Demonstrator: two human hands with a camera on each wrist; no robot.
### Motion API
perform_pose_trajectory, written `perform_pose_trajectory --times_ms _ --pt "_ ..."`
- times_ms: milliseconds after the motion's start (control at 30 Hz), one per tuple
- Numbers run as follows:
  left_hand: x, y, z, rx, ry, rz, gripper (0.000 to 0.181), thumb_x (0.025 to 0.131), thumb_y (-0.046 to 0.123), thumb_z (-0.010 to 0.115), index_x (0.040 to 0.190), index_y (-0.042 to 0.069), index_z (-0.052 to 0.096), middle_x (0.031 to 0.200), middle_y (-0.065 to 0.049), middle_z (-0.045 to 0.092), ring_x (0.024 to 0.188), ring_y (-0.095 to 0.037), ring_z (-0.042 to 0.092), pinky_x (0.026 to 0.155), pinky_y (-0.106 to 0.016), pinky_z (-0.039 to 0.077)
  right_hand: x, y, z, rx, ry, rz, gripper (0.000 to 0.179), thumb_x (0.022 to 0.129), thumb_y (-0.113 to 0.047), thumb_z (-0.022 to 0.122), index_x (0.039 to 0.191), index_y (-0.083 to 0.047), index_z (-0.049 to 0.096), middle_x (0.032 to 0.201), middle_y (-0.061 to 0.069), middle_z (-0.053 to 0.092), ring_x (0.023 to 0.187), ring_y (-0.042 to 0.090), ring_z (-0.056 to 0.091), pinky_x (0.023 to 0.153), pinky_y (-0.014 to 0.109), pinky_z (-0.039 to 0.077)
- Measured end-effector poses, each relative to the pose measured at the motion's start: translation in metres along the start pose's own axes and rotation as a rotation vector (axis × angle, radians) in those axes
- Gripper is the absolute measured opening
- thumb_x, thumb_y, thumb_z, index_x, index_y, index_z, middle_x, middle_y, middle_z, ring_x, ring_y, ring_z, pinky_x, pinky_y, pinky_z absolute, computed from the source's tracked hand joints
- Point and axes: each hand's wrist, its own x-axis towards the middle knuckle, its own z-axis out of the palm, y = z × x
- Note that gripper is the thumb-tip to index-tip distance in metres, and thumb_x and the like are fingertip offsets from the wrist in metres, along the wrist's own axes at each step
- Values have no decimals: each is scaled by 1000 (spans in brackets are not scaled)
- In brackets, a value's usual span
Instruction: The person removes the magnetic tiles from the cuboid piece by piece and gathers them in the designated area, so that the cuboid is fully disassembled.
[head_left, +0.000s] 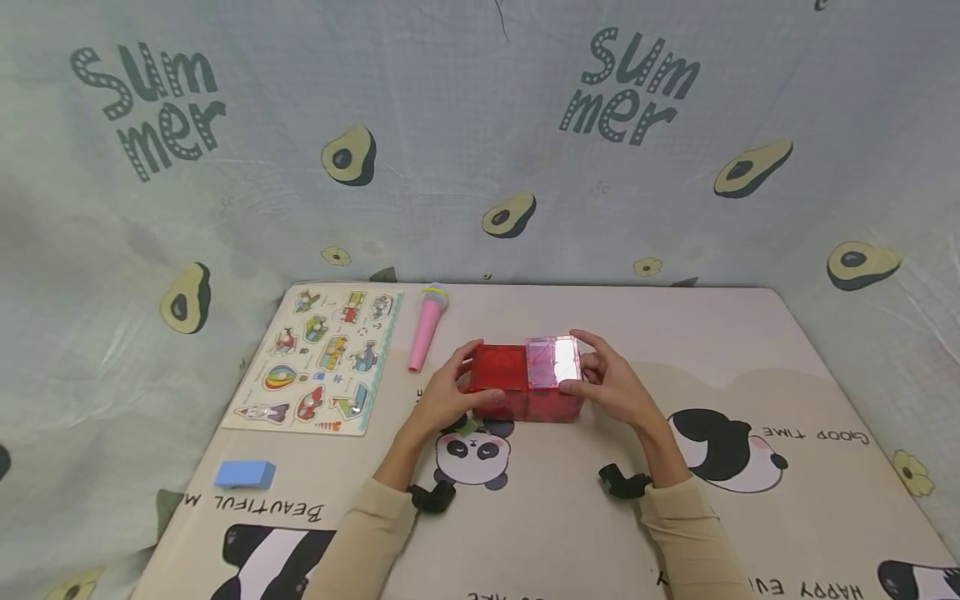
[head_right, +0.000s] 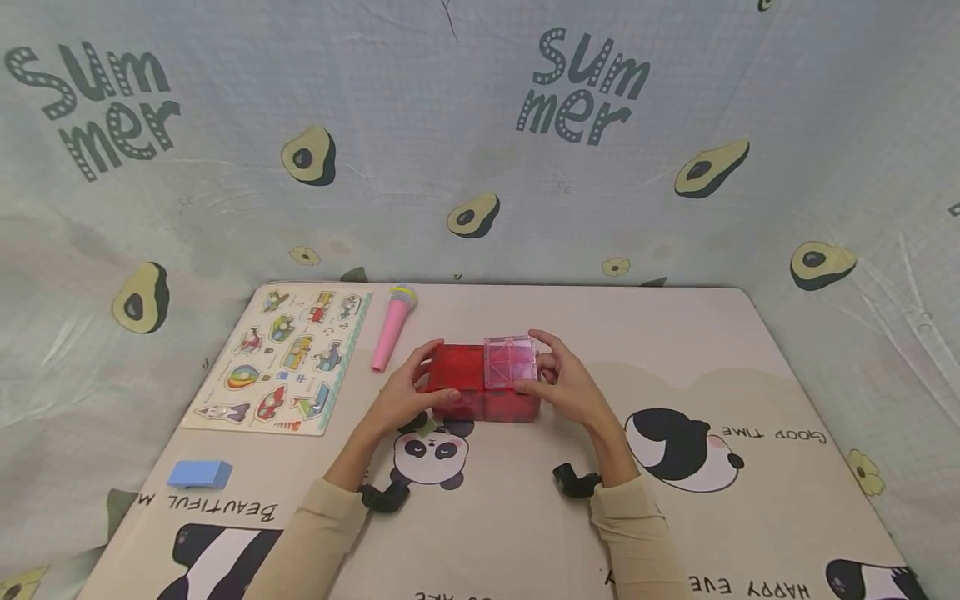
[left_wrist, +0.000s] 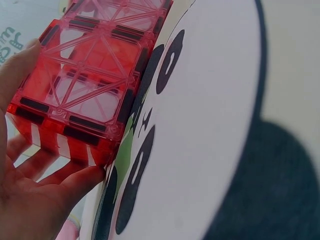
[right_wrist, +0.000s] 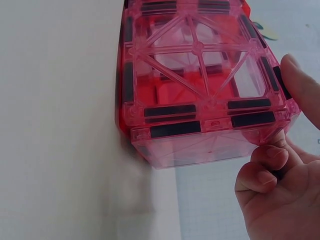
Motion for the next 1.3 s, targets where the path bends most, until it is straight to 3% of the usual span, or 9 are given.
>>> perform_pose_trajectory --times_ms 200,333,567,700,800,900,1033,1133,1300 --pt "0 -1 0 5 3 13 87 84 18 80 156 17 31 155 -10 40 144 -36 40 108 -49 49 -1 -2 -2 2 5 3 80 85 -13 79 151 -7 36 77 2 52 71 8 41 60 22 35" --pt "-1 -1 0 4 -1 22 87 85 19 80 156 17 31 155 -10 41 144 -36 40 107 -49 50 -2 -2 -4 -2 29 11 78 88 -11 76 153 -7 33 83 9 58 72 11 42 62 21 36" --pt "-1 -3 1 4 3 28 86 84 20 81 156 18 32 154 -9 42 143 -35 42 106 -49 51 -2 -1 -10 25 70 -16 77 92 -10 71 156 -12 29 105 22 71 82 6 58 76 13 48" --pt "-1 -3 1 0 5 27 86 84 18 80 156 18 33 154 -10 42 144 -36 41 107 -50 50 1 -5 -13 55 97 -37 75 95 -10 68 158 -12 26 121 27 68 90 3 63 87 11 52" --pt "-1 -3 1 -1 5 27 85 85 19 80 156 18 33 154 -10 43 144 -36 41 107 -50 50 3 -6 -16 67 134 -37 74 96 -11 66 158 -12 25 119 28 68 86 5 62 82 14 54" --pt "-1 -3 1 -1 3 29 87 84 21 80 156 18 32 154 -10 43 144 -36 41 106 -49 50 6 -6 -19 68 170 -23 74 97 -11 65 159 -12 24 102 24 69 74 8 58 68 17 53" --pt "-2 -3 0 4 3 32 88 84 23 81 156 17 32 153 -9 43 143 -35 42 106 -48 51 11 -6 -23 57 222 20 73 97 -12 65 157 -9 24 87 5 66 67 10 54 61 17 50" --pt "-2 -4 1 6 8 36 88 84 25 81 156 17 32 153 -9 43 143 -36 42 107 -47 50 15 -4 -26 47 263 73 68 98 -16 65 155 -8 29 86 -3 65 70 11 57 65 17 53" --pt "-2 -4 1 2 13 41 87 84 27 81 156 19 34 154 -9 43 143 -36 42 106 -47 51 21 4 -32 -21 323 142 58 99 -26 64 147 -4 41 95 11 70 75 15 63 72 17 55"
